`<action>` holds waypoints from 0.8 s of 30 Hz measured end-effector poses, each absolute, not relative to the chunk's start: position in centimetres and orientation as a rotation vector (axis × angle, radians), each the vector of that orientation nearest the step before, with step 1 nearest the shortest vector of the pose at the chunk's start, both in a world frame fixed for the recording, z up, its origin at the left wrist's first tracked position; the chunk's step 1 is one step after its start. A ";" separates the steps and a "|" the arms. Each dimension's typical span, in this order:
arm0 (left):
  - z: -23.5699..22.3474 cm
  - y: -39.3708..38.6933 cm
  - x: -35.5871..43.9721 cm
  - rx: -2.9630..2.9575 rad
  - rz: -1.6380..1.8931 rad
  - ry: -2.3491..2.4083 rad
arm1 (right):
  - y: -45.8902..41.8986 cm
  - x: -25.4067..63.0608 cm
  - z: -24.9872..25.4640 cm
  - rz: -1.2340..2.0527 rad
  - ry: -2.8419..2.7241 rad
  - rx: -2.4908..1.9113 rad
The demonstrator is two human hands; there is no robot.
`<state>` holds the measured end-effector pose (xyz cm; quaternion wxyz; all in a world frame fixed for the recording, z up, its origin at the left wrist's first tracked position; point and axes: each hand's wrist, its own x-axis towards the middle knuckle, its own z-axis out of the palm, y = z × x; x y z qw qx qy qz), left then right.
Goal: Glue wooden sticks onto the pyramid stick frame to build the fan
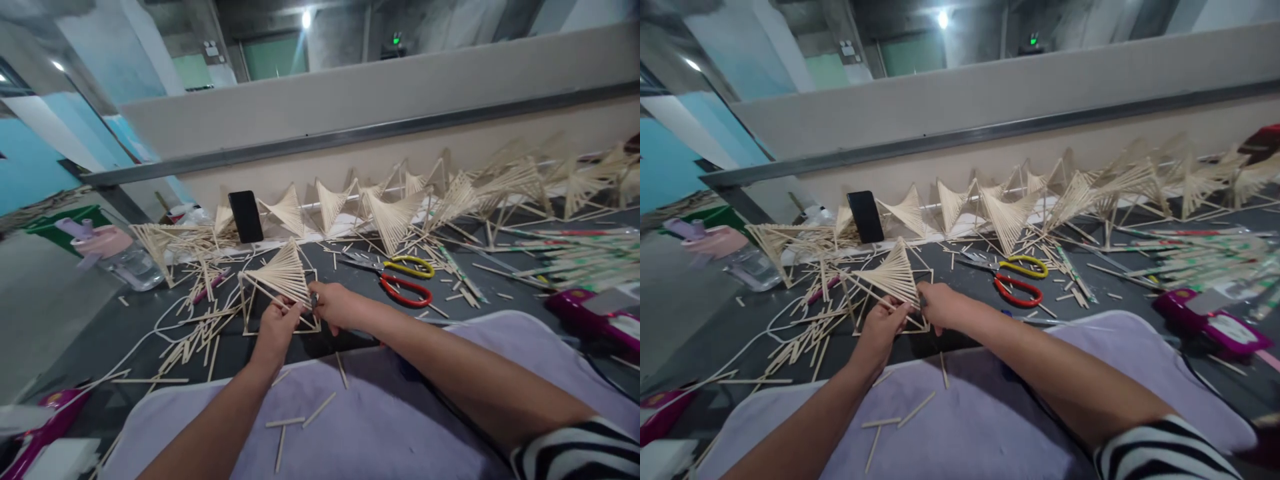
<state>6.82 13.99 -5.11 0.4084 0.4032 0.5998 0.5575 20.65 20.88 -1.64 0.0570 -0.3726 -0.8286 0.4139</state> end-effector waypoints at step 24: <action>2.1 11.2 -4.5 1.561 1.545 1.955 | 21.2 20.5 -2.3 1.353 -2.429 -1.073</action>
